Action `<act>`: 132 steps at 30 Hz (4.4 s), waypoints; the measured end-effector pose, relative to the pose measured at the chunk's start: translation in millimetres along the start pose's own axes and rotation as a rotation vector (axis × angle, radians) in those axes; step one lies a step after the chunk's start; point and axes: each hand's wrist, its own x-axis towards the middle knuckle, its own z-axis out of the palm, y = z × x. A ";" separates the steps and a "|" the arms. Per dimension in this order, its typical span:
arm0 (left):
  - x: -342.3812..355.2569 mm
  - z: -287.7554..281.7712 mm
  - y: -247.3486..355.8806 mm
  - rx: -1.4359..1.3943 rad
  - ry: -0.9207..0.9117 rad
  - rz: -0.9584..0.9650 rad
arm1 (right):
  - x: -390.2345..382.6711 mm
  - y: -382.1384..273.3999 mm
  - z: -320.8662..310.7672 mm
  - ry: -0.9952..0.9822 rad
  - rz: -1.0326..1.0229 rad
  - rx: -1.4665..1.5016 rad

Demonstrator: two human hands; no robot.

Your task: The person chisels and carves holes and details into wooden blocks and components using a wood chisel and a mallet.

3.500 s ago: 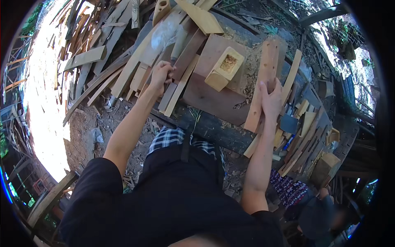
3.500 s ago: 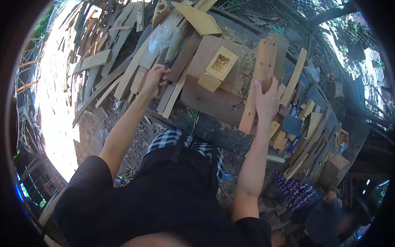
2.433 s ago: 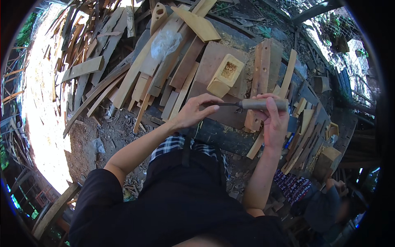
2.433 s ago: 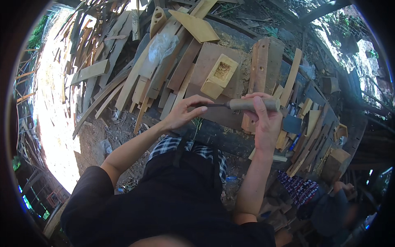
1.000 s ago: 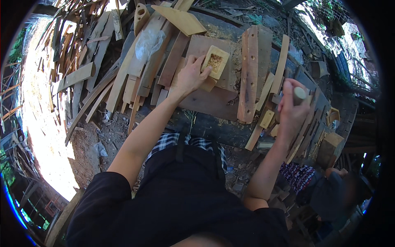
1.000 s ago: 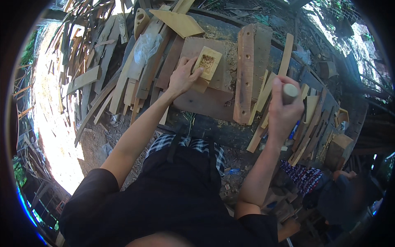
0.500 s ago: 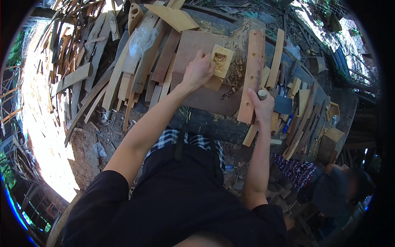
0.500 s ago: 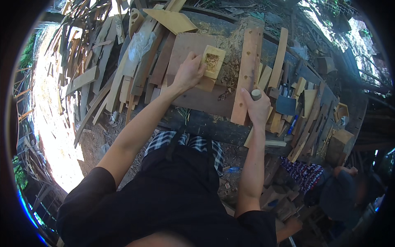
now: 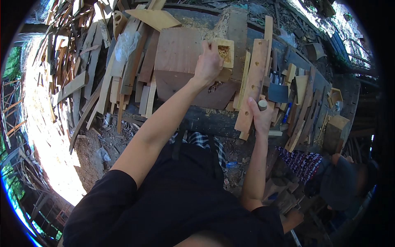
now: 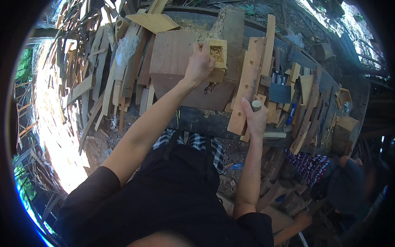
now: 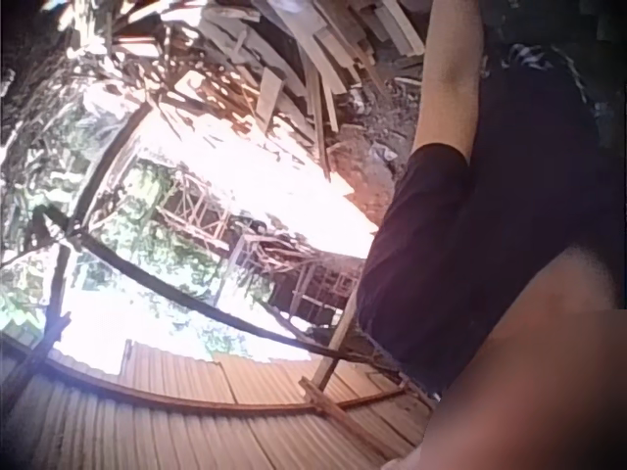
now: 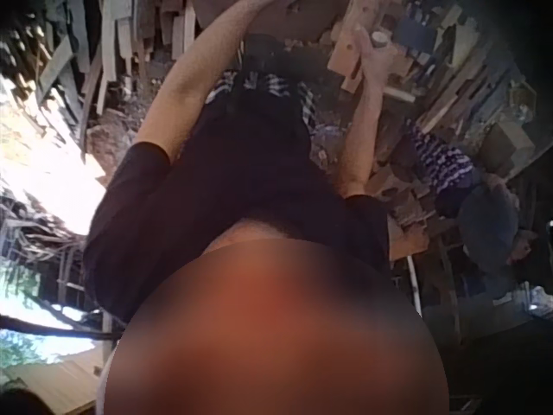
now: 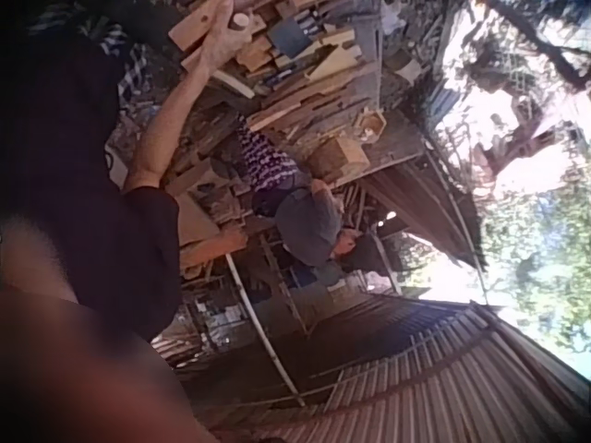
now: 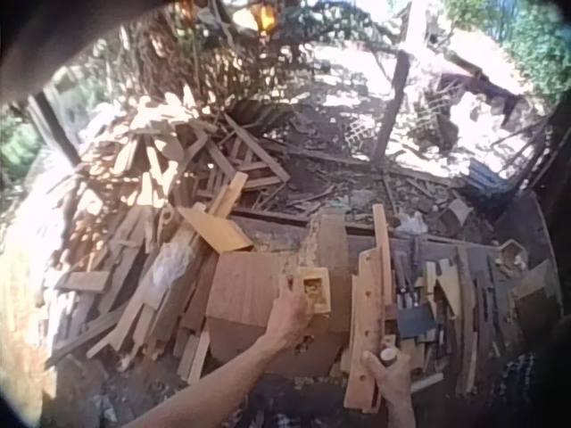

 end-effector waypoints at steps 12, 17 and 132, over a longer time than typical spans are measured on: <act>16.3 10.0 15.3 0.167 0.007 0.170 | 0.8 8.9 0.7 -0.015 -0.038 -0.026; 37.8 -12.8 11.2 -0.103 -0.314 -0.160 | 2.2 4.5 3.7 0.017 -0.035 0.035; -96.6 -47.8 -52.1 0.261 -0.329 0.515 | 75.5 -65.0 112.0 0.382 -0.268 -0.217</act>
